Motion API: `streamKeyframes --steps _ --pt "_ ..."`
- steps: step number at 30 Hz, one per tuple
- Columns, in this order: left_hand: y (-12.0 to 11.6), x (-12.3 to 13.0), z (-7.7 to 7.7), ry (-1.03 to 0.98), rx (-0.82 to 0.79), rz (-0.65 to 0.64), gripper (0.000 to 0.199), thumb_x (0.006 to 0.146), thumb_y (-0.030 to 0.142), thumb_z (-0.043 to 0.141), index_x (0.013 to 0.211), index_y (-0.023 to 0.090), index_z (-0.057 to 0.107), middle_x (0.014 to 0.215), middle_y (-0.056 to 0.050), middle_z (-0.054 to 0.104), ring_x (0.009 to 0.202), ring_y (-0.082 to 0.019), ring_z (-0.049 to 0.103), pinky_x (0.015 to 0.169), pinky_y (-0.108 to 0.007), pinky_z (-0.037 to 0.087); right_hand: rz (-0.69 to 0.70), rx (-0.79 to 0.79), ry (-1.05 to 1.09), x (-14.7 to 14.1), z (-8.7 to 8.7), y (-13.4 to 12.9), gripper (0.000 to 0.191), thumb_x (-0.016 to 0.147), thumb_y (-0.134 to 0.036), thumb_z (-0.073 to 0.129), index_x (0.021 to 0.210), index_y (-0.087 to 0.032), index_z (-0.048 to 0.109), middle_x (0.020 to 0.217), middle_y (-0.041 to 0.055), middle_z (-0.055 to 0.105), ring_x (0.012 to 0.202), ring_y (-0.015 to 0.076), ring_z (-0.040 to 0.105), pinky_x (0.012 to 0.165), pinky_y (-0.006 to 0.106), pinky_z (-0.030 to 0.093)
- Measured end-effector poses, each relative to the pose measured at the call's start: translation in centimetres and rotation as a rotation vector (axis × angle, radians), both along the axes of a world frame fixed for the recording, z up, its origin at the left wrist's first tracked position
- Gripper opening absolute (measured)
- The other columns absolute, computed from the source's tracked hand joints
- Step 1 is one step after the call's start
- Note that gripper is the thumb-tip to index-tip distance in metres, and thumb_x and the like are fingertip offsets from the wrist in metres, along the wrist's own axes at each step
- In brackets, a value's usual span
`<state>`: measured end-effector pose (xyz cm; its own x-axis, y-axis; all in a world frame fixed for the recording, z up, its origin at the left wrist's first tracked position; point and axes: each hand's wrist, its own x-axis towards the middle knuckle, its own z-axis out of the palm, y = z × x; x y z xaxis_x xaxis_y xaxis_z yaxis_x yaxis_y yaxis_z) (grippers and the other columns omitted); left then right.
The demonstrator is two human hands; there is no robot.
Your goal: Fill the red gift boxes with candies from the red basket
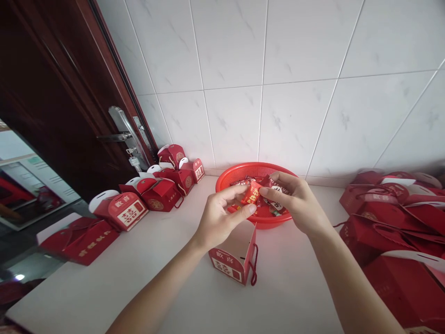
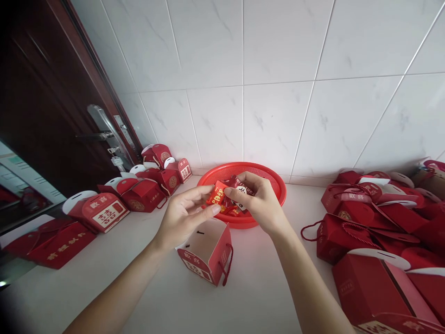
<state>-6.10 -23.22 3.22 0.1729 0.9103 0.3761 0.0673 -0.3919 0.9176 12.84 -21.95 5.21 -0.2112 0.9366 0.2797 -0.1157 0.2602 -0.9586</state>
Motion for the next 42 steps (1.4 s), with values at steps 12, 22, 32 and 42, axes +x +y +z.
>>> streamKeyframes --steps 12,22,32,42 --pt "-0.08 -0.55 0.05 0.046 0.055 -0.068 0.047 0.083 0.028 0.078 0.128 0.019 0.067 0.108 -0.008 0.076 0.100 -0.021 0.069 0.079 -0.027 0.057 0.030 -0.014 0.011 -0.08 0.01 -0.19 0.030 0.072 -0.035 0.084 0.073 -0.019 0.058 0.065 -0.0047 0.055 0.054 0.0082 0.043 0.047 0.022 0.033" --pt "-0.03 -0.26 0.00 0.030 -0.030 -0.081 0.052 0.078 0.030 0.081 0.125 0.013 0.066 0.099 -0.009 0.075 0.095 -0.021 0.068 0.082 -0.030 0.056 0.016 0.016 -0.008 -0.12 0.08 -0.11 0.030 0.074 -0.036 0.082 0.074 -0.019 0.058 0.064 -0.0047 0.052 0.054 0.0088 0.042 0.048 0.023 0.034" --pt "0.18 -0.29 0.33 0.064 0.014 -0.140 0.024 0.089 0.037 0.072 0.108 0.021 0.075 0.097 -0.004 0.075 0.097 -0.020 0.069 0.086 -0.028 0.055 -0.025 0.076 -0.092 0.13 0.30 -0.10 0.026 0.077 -0.035 0.078 0.073 -0.020 0.057 0.065 -0.0041 0.052 0.054 0.0092 0.042 0.049 0.024 0.033" --pt "0.28 -0.07 0.35 -0.169 0.019 0.092 0.018 0.085 0.036 0.076 0.089 0.018 0.074 0.084 -0.002 0.074 0.077 -0.014 0.069 0.074 -0.024 0.054 -0.070 0.081 -0.099 0.22 0.16 0.02 0.029 0.077 -0.041 0.079 0.075 -0.019 0.060 0.066 -0.0020 0.057 0.056 0.0113 0.046 0.051 0.026 0.032"
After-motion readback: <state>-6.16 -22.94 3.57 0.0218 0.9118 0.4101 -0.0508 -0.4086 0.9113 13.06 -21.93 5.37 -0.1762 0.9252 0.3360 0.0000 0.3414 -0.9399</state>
